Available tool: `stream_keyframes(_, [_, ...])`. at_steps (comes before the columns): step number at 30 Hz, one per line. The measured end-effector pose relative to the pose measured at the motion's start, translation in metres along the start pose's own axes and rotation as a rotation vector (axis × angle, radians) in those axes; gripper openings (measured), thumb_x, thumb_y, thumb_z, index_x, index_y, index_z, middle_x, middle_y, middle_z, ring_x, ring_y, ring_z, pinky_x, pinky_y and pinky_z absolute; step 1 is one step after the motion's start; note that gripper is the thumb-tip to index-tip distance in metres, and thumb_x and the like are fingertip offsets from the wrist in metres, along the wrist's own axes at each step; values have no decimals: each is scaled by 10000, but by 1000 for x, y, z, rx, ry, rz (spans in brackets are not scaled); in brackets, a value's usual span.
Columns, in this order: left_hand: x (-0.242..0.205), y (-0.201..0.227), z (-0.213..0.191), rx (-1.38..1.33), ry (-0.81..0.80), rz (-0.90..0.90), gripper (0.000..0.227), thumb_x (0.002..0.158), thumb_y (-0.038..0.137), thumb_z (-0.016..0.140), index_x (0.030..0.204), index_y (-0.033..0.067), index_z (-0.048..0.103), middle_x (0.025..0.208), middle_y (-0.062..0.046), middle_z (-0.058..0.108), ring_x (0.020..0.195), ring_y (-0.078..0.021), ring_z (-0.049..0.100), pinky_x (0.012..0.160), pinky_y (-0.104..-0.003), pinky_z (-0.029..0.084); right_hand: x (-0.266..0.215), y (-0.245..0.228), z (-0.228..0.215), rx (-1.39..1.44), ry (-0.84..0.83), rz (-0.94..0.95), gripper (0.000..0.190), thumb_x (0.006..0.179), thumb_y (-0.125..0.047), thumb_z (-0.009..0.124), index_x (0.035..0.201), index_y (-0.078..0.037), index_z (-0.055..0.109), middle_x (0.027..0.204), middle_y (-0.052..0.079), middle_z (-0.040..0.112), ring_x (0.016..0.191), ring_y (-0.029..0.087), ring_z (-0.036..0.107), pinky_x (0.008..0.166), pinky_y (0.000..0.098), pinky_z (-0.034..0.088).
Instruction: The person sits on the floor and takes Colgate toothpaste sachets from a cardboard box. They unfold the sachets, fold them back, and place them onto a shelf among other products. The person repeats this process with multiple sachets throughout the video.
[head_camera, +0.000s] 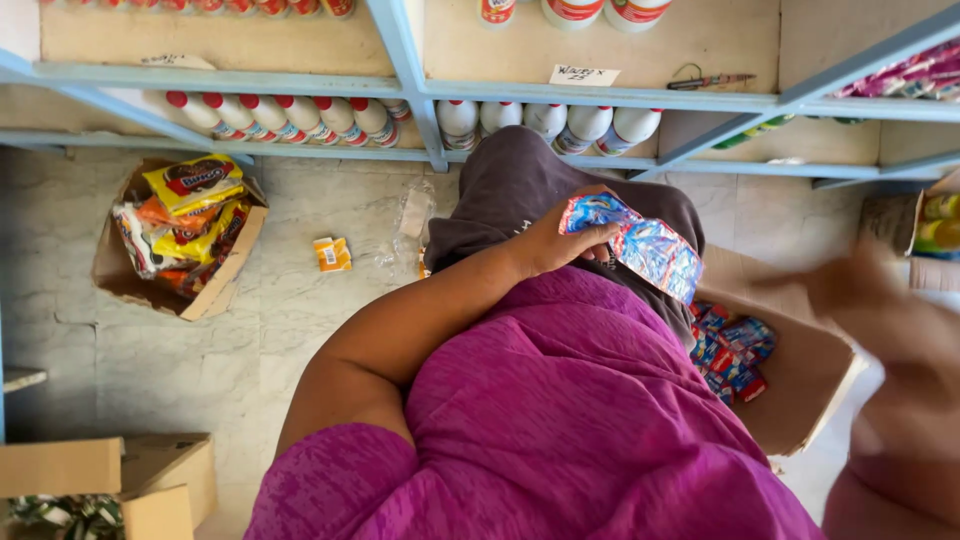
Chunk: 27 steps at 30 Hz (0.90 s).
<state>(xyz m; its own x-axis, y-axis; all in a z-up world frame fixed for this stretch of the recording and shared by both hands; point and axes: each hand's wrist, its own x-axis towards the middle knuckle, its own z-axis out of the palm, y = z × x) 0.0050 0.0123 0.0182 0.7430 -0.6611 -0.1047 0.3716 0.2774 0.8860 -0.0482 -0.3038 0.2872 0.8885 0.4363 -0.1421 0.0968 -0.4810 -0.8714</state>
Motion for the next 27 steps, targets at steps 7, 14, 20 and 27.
stream_keyframes(7, [-36,65,-13,372,-48,251,165,1089,142,622,1216,43,583,981,-27,641,789,-87,655,749,-263,574,60,202,98,139,182,149,425,970,-200,660,1361,-46,593,1307,90,531,1257,230,561,1052,385,460])
stream_keyframes(14, [-91,99,-32,410,119,196,111,1109,103,553,1166,9,567,990,-70,690,850,-129,707,839,-284,561,18,309,143,703,670,572,341,1019,-340,577,1267,-111,630,1221,-13,641,1181,174,594,908,365,481])
stream_keyframes(20, [-129,158,-40,130,288,259,201,1021,133,661,1163,0,610,942,-145,704,815,-268,678,761,-404,564,-58,519,236,-224,528,645,454,801,-81,626,1253,-52,667,1163,137,675,997,252,678,874,403,591])
stream_keyframes(27, [-195,212,-84,210,397,561,163,985,81,763,1129,47,695,912,-80,655,725,-241,643,616,-427,556,-41,585,328,650,690,785,431,874,-411,686,1137,-69,690,1092,158,738,964,316,700,865,415,574])
